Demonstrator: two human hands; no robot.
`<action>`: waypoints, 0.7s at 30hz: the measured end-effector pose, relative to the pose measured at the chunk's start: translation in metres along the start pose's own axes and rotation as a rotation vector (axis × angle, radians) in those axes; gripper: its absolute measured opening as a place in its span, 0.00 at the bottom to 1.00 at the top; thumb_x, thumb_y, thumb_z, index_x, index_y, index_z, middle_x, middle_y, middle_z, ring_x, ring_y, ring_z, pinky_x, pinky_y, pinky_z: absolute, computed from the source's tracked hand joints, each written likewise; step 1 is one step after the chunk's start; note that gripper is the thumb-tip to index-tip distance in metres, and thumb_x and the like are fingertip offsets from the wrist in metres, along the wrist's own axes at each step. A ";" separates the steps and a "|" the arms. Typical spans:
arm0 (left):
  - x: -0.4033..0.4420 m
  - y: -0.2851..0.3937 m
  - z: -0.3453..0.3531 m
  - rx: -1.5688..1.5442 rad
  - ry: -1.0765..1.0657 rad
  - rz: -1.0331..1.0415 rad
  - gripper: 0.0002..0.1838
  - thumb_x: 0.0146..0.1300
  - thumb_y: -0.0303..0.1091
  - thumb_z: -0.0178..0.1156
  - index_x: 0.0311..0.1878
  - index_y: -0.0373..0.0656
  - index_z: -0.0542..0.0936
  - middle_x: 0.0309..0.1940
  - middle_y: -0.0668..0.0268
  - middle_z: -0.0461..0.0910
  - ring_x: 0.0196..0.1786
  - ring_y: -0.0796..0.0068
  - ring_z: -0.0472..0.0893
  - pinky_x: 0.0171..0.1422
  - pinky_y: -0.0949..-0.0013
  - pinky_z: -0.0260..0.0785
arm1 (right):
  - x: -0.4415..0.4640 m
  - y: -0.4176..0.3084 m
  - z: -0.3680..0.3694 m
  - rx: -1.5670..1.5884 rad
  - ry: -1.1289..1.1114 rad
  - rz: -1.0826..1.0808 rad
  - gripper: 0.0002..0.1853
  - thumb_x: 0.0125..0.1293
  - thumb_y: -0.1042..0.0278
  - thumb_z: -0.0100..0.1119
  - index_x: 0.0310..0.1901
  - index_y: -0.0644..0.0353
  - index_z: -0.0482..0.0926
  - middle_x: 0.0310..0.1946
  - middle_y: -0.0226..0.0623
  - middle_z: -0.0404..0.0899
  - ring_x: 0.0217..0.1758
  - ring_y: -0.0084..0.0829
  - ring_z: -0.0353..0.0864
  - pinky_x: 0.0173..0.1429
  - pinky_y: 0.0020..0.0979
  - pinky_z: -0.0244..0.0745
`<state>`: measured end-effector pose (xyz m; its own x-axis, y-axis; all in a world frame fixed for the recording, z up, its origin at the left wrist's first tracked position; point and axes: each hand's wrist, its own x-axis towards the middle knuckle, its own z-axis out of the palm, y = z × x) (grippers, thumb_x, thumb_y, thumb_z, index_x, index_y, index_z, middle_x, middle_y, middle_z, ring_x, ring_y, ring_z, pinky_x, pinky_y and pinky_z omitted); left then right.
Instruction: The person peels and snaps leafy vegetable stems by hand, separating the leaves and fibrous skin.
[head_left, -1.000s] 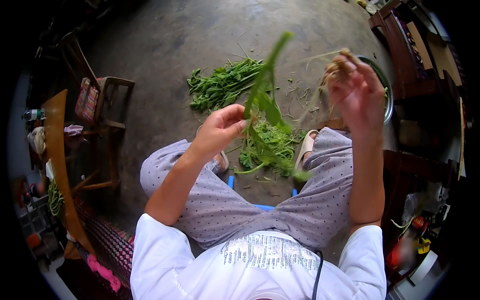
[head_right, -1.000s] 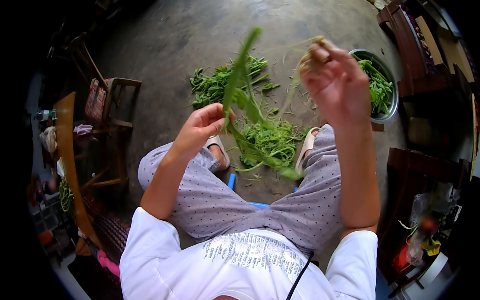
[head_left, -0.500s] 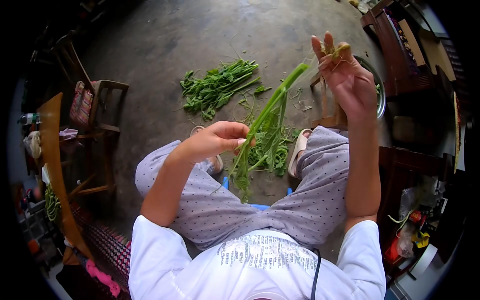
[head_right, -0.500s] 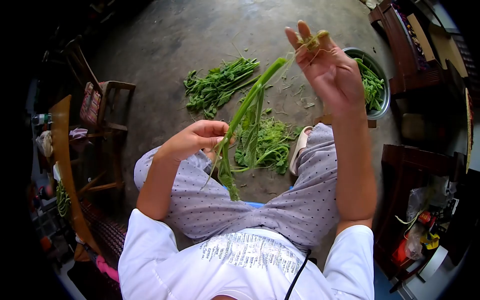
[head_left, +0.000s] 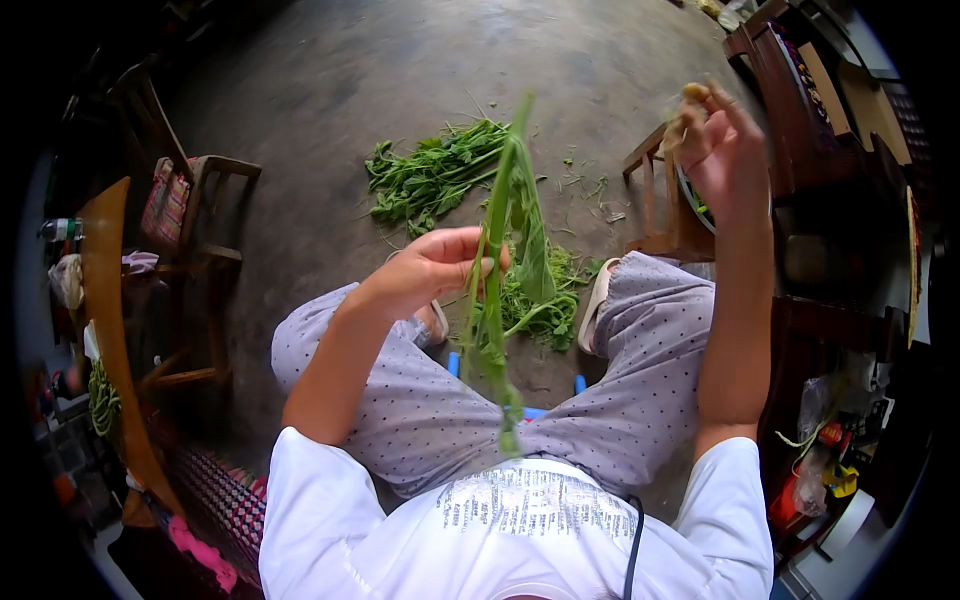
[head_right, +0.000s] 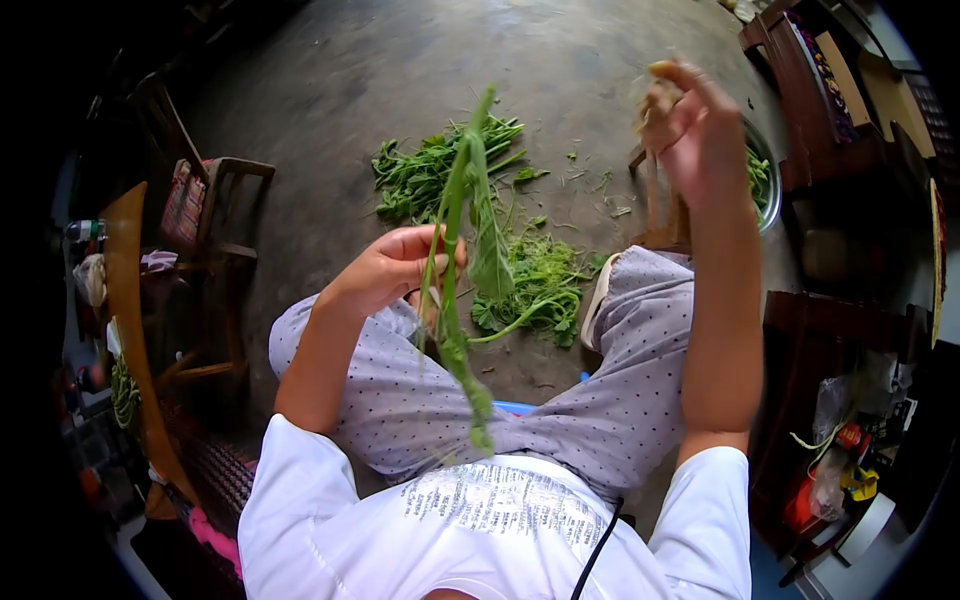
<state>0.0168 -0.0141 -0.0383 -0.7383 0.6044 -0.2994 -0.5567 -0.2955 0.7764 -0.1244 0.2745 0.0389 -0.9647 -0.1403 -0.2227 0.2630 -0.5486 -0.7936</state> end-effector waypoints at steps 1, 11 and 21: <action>0.002 0.000 0.000 -0.007 0.073 0.090 0.11 0.65 0.32 0.58 0.48 0.38 0.75 0.38 0.70 0.77 0.40 0.82 0.77 0.45 0.76 0.69 | -0.012 0.014 0.009 -0.145 -0.159 -0.008 0.09 0.64 0.69 0.56 0.43 0.64 0.75 0.23 0.26 0.68 0.25 0.16 0.65 0.28 0.19 0.60; 0.009 0.006 0.006 -0.077 0.331 0.351 0.15 0.65 0.29 0.57 0.54 0.37 0.74 0.50 0.65 0.78 0.50 0.77 0.78 0.56 0.70 0.70 | -0.077 0.086 0.052 -1.078 -0.450 -0.238 0.07 0.57 0.75 0.64 0.38 0.64 0.82 0.25 0.30 0.73 0.23 0.17 0.67 0.27 0.22 0.61; 0.012 0.007 0.014 0.035 0.400 0.364 0.15 0.65 0.29 0.57 0.55 0.37 0.73 0.47 0.66 0.78 0.47 0.78 0.78 0.54 0.71 0.71 | -0.075 0.087 0.057 -1.189 -0.418 -0.234 0.05 0.55 0.74 0.64 0.33 0.63 0.83 0.23 0.39 0.73 0.25 0.32 0.73 0.29 0.30 0.66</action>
<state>0.0094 0.0009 -0.0284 -0.9723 0.1367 -0.1898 -0.2297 -0.4048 0.8851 -0.0300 0.1901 0.0187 -0.8621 -0.5066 0.0119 -0.2732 0.4448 -0.8529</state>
